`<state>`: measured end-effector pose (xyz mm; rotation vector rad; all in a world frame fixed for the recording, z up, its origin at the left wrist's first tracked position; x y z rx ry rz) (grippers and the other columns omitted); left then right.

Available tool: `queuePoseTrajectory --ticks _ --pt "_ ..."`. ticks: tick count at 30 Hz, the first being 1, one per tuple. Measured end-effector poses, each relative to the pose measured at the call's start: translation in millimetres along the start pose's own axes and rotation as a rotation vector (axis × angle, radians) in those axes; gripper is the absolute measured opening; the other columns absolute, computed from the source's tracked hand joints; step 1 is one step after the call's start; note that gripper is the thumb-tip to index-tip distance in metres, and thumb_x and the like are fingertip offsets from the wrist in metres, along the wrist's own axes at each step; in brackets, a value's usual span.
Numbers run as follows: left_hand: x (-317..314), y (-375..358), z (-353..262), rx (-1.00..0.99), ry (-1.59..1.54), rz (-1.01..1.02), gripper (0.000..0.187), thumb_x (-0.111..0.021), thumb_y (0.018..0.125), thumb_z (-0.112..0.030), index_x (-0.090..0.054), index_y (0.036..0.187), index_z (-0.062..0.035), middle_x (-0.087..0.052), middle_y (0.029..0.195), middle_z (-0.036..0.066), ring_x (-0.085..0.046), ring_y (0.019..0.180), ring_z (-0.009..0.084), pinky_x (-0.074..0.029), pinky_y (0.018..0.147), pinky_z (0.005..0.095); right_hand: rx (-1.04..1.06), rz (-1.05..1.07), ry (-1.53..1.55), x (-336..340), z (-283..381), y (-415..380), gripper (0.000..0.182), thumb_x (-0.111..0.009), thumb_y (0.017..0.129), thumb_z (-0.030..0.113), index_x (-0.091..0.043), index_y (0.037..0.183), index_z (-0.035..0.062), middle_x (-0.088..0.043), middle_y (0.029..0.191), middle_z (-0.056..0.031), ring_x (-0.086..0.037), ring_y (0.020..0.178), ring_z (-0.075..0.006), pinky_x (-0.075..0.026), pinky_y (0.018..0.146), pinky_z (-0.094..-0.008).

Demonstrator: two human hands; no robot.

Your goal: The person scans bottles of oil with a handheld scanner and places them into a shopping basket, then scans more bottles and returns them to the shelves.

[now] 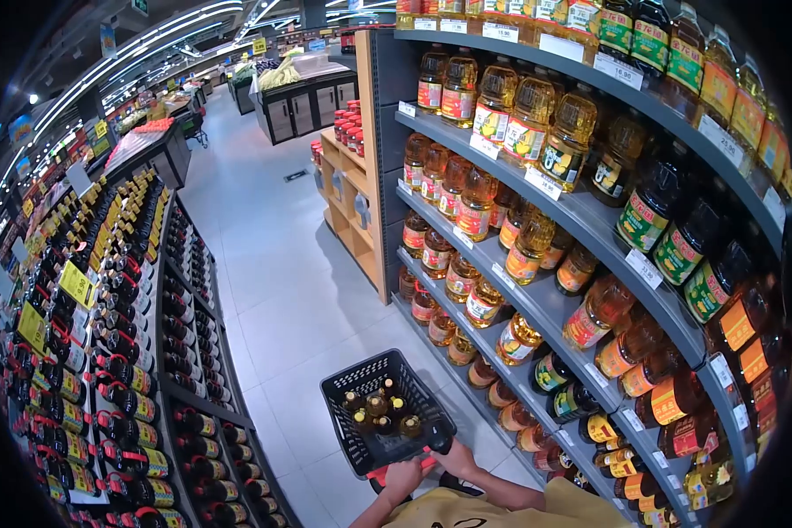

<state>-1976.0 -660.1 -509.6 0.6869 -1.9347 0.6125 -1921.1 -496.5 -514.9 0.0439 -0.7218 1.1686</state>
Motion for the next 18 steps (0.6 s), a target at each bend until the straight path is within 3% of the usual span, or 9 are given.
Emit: queuePoseTrajectory --ticks 4,8,12,18 --pt "3 2 3 0.007 -0.035 0.052 0.056 -0.058 0.090 -0.062 -0.071 0.094 -0.0071 -0.070 0.067 0.016 -0.070 0.058 0.0330 -0.055 0.055 0.0456 -0.038 0.007 -0.031 19 46 -14 0.051 -0.076 0.081 0.032 -0.061 0.122 0.0064 -0.071 0.109 -0.0191 -0.068 0.106 -0.0350 -0.053 0.089 -0.0402" --pt "5 3 -2 0.034 -0.042 0.101 0.058 -0.056 0.090 -0.063 -0.072 0.103 -0.0086 -0.071 0.071 0.017 -0.071 0.063 0.0331 -0.055 0.056 0.0456 -0.041 -0.024 -0.049 13 23 -11 0.054 -0.077 0.080 0.034 -0.060 0.124 0.0060 -0.070 0.110 -0.0204 -0.067 0.106 -0.0370 -0.053 0.090 -0.0413" --pt "10 4 -4 0.024 -0.020 0.158 0.062 -0.053 0.091 -0.065 -0.069 0.093 -0.0050 -0.070 0.069 0.019 -0.070 0.063 0.0356 -0.055 0.056 0.0475 -0.055 0.026 -0.057 16 31 -11 0.057 -0.077 0.079 0.036 -0.059 0.123 0.0052 -0.069 0.111 -0.0227 -0.066 0.106 -0.0397 -0.053 0.091 -0.0433" --pt "2 3 -4 0.014 -0.016 0.059 0.062 -0.054 0.091 -0.064 -0.069 0.085 -0.0046 -0.068 0.065 0.019 -0.069 0.060 0.0373 -0.054 0.056 0.0482 -0.088 0.044 0.014 22 31 -11 0.056 -0.076 0.078 0.038 -0.060 0.121 0.0057 -0.070 0.108 -0.0225 -0.066 0.105 -0.0397 -0.053 0.090 -0.0444"
Point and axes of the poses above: each hand's wrist, its own y-axis towards the middle knuckle, its own x-axis out of the back of the hand, z = x × y, the point moved 4 cm from there along y, towards the middle knuckle
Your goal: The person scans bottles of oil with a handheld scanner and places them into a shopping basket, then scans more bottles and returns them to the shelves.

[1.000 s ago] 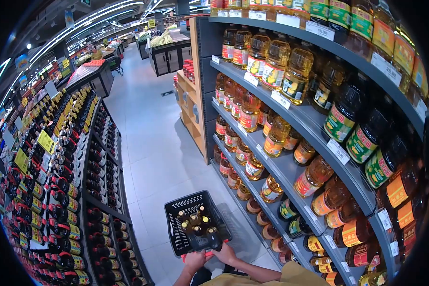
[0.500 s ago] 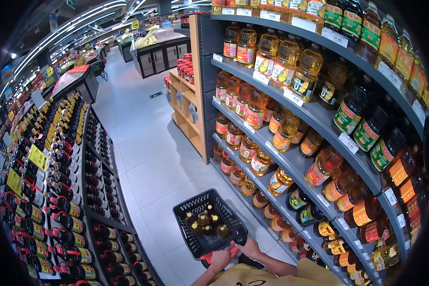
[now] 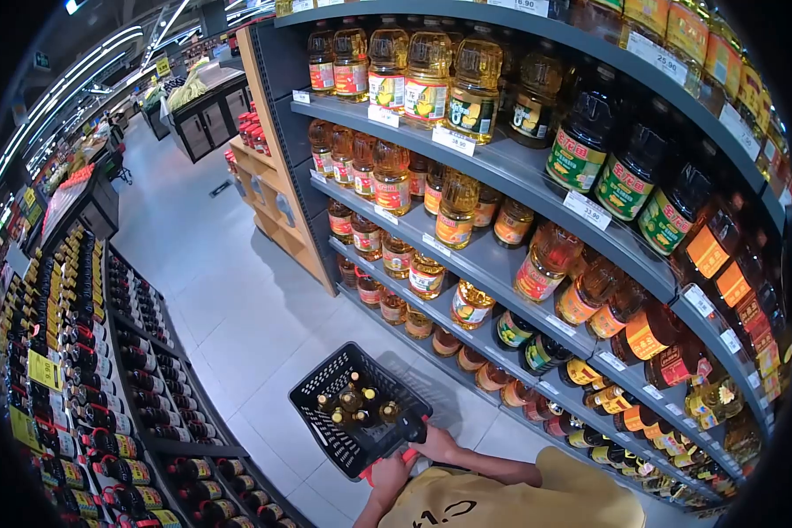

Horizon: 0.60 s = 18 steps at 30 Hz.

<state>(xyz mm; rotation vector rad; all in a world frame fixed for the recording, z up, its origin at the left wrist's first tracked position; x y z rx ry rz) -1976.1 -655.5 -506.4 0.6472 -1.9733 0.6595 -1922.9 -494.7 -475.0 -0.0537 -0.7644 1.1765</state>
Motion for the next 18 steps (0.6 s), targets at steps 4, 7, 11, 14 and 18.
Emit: queuePoseTrajectory --ticks 4,7,11,14,18 --pt "4 -1 -4 0.107 -0.005 0.106 0.059 -0.059 0.089 -0.061 -0.068 0.086 -0.0028 -0.070 0.077 0.021 -0.070 0.069 0.0381 -0.055 0.063 0.0491 0.003 0.087 -0.022 5 3 0 0.055 -0.076 0.078 0.039 -0.061 0.121 0.0062 -0.070 0.107 -0.0224 -0.067 0.105 -0.0392 -0.052 0.090 -0.0448" --pt "7 -1 -5 0.124 0.006 0.097 0.059 -0.059 0.089 -0.061 -0.069 0.086 -0.0033 -0.070 0.075 0.021 -0.070 0.067 0.0378 -0.055 0.061 0.0495 0.030 0.142 -0.010 6 3 5 0.055 -0.075 0.078 0.038 -0.061 0.121 0.0059 -0.070 0.107 -0.0228 -0.066 0.105 -0.0388 -0.052 0.089 -0.0448" --pt "2 0 -5 0.110 0.041 0.063 0.058 -0.060 0.088 -0.061 -0.070 0.085 -0.0044 -0.069 0.071 0.020 -0.069 0.062 0.0369 -0.054 0.057 0.0487 0.095 0.117 0.021 -3 -12 11 0.058 -0.075 0.078 0.036 -0.059 0.124 0.0058 -0.069 0.110 -0.0230 -0.066 0.106 -0.0388 -0.052 0.089 -0.0446" --pt "-7 -1 0 0.095 0.049 0.026 0.056 -0.061 0.088 -0.061 -0.071 0.085 -0.0061 -0.069 0.068 0.019 -0.069 0.059 0.0360 -0.054 0.055 0.0479 0.061 0.155 0.028 6 -1 5 0.061 -0.074 0.078 0.035 -0.056 0.128 0.0062 -0.068 0.112 -0.0229 -0.066 0.107 -0.0394 -0.052 0.089 -0.0444" --pt "-6 1 0 0.104 0.054 0.061 0.054 -0.061 0.089 -0.059 -0.071 0.087 -0.0062 -0.069 0.070 0.019 -0.069 0.063 0.0369 -0.055 0.058 0.0483 0.040 0.162 0.055 1 -8 7 0.060 -0.073 0.079 0.034 -0.055 0.129 0.0066 -0.068 0.112 -0.0239 -0.065 0.107 -0.0404 -0.052 0.089 -0.0452"
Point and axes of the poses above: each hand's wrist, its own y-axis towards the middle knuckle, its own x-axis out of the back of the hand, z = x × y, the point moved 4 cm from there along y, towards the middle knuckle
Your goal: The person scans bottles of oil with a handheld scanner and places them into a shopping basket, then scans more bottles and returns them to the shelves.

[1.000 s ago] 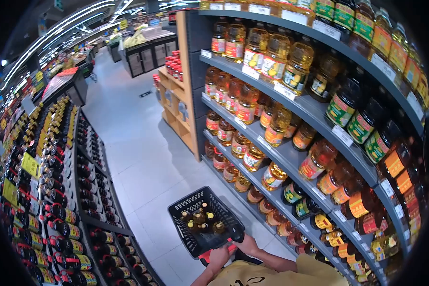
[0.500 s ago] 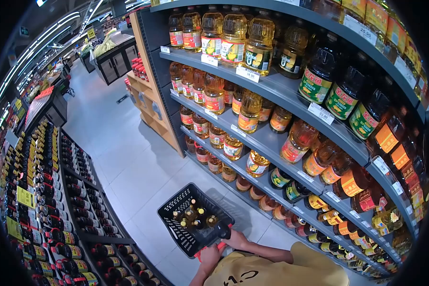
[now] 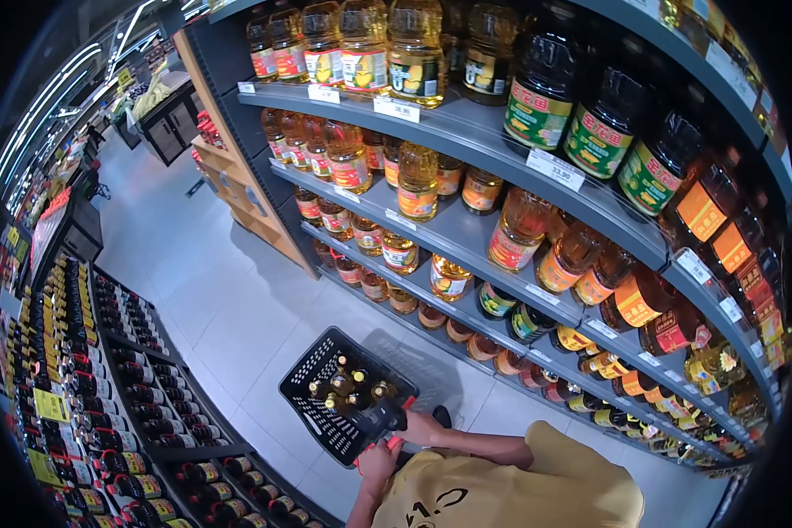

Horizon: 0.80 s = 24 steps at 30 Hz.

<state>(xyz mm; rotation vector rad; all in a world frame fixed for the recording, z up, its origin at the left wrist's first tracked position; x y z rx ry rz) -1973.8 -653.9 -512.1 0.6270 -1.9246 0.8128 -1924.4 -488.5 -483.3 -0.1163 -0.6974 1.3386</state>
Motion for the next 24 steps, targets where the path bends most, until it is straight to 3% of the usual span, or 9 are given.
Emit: queuePoseTrajectory --ticks 8,16,24 --pt "-8 1 4 0.031 0.026 0.075 0.052 -0.060 0.090 -0.057 -0.070 0.089 -0.0053 -0.069 0.071 0.020 -0.069 0.067 0.0392 -0.054 0.063 0.0490 -0.005 0.018 0.024 8 7 -8 0.051 -0.070 0.081 0.033 -0.057 0.123 0.0079 -0.069 0.106 -0.0228 -0.065 0.104 -0.0402 -0.052 0.088 -0.0457" --pt "-7 0 4 0.022 0.000 0.009 0.058 -0.059 0.088 -0.064 -0.070 0.087 -0.0065 -0.070 0.070 0.018 -0.070 0.063 0.0359 -0.056 0.060 0.0465 0.018 0.030 0.028 12 15 -11 0.055 -0.073 0.079 0.033 -0.057 0.125 0.0070 -0.068 0.112 -0.0214 -0.064 0.109 -0.0387 -0.051 0.091 -0.0452" --pt "-11 0 4 0.011 0.017 -0.021 0.054 -0.059 0.090 -0.059 -0.067 0.082 -0.0063 -0.068 0.068 0.018 -0.069 0.064 0.0369 -0.054 0.058 0.0483 0.038 0.019 -0.019 6 8 -5 0.055 -0.074 0.080 0.028 -0.057 0.127 0.0054 -0.069 0.111 -0.0229 -0.065 0.106 -0.0403 -0.052 0.090 -0.0469"
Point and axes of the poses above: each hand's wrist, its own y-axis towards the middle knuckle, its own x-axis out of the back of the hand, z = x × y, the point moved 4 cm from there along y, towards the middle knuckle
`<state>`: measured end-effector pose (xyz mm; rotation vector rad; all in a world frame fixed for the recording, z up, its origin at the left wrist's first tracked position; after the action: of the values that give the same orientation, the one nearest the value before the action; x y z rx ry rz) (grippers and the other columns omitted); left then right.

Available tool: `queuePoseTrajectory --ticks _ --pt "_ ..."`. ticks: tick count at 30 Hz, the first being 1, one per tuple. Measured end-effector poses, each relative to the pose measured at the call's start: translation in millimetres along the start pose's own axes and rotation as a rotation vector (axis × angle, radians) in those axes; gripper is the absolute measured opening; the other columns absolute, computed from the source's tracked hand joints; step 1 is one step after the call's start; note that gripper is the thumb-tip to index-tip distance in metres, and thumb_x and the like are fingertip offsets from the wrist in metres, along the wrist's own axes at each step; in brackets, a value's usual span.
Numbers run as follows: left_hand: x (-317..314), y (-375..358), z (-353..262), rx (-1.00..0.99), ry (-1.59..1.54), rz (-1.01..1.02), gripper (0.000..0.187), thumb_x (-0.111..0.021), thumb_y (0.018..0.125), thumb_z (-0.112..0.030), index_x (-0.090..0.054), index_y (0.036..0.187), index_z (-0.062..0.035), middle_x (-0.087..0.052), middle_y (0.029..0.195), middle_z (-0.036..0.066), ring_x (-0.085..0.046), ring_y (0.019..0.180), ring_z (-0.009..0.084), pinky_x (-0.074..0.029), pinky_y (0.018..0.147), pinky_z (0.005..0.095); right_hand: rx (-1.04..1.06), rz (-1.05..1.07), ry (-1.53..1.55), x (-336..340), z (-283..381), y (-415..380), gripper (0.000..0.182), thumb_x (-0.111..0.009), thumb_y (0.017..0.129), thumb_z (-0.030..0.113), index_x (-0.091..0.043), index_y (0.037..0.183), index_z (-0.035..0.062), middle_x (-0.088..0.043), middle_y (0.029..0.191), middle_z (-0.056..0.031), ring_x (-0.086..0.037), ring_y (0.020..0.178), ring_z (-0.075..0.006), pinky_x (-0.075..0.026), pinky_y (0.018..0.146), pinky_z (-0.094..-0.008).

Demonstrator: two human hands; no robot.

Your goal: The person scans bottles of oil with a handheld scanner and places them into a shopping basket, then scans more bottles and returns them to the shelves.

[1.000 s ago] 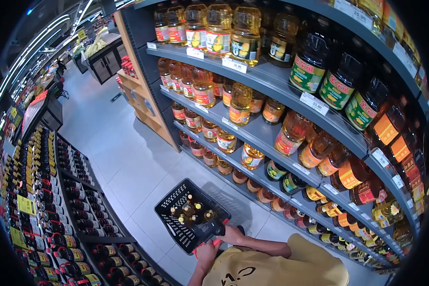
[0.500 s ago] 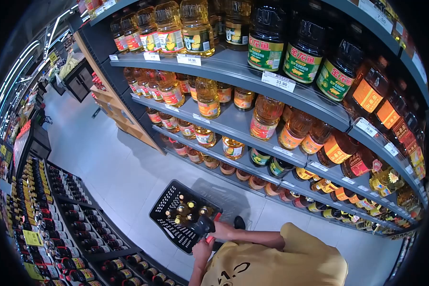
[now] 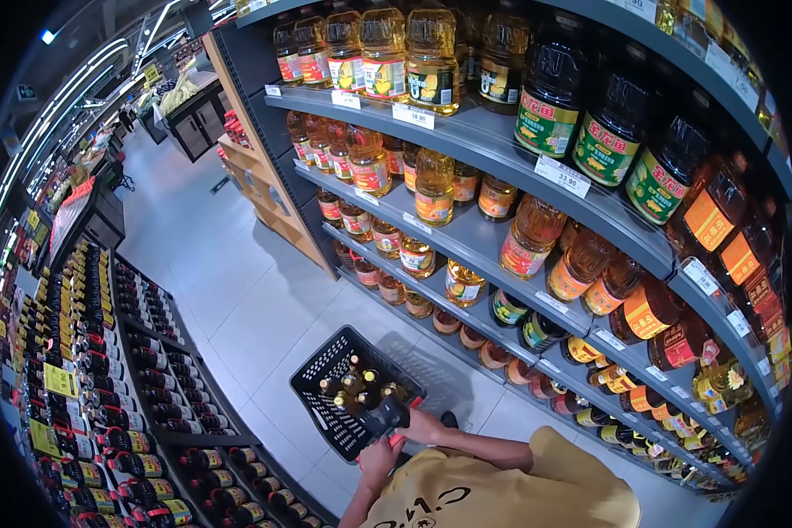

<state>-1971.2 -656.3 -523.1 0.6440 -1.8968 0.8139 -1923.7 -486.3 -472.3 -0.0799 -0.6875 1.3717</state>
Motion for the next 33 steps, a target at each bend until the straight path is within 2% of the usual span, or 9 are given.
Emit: queuePoseTrajectory --ticks 13,16,19,25,33 --pt "5 0 -1 -0.038 0.008 -0.090 0.056 -0.060 0.089 -0.060 -0.065 0.075 -0.0065 -0.065 0.060 0.017 -0.067 0.057 0.0364 -0.052 0.052 0.0472 -0.037 0.001 -0.012 -8 -14 12 0.059 -0.075 0.078 0.032 -0.056 0.129 0.0087 -0.068 0.112 -0.0214 -0.066 0.107 -0.0381 -0.052 0.090 -0.0444" --pt "3 1 1 0.006 0.007 0.033 0.058 -0.055 0.091 -0.064 -0.067 0.089 -0.0069 -0.070 0.071 0.018 -0.070 0.064 0.0361 -0.055 0.060 0.0483 -0.021 0.027 -0.049 -2 -7 10 0.059 -0.074 0.078 0.034 -0.057 0.129 0.0085 -0.069 0.112 -0.0217 -0.066 0.107 -0.0383 -0.052 0.090 -0.0447" --pt "1 3 2 0.012 0.024 -0.015 0.058 -0.058 0.088 -0.065 -0.069 0.086 -0.0082 -0.069 0.068 0.015 -0.069 0.060 0.0341 -0.055 0.055 0.0468 -0.049 0.042 -0.083 -4 -12 16 0.060 -0.073 0.078 0.035 -0.057 0.129 0.0081 -0.069 0.110 -0.0220 -0.066 0.106 -0.0387 -0.052 0.089 -0.0449" --pt "3 4 3 -0.007 0.086 -0.191 0.055 -0.066 0.081 -0.066 -0.070 0.075 -0.0122 -0.066 0.059 0.010 -0.067 0.052 0.0302 -0.052 0.047 0.0442 0.028 0.084 -0.017 -1 -10 23 0.056 -0.074 0.078 0.034 -0.060 0.123 0.0048 -0.070 0.105 -0.0224 -0.068 0.100 -0.0382 -0.054 0.086 -0.0456" --pt "4 4 6 0.015 0.073 -0.245 0.054 -0.069 0.076 -0.067 -0.069 0.069 -0.0132 -0.064 0.057 0.008 -0.064 0.049 0.0298 -0.051 0.046 0.0420 0.004 0.222 -0.035 7 -3 29 0.057 -0.070 0.080 0.037 -0.058 0.127 0.0078 -0.070 0.109 -0.0202 -0.067 0.105 -0.0372 -0.052 0.088 -0.0439"
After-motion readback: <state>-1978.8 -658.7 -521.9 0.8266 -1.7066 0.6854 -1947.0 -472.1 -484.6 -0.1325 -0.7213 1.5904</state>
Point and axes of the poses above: each hand's wrist, its own y-axis towards the middle knuckle, its own x-axis out of the back of the hand, z = x × y, the point moved 4 cm from there along y, towards the middle knuckle
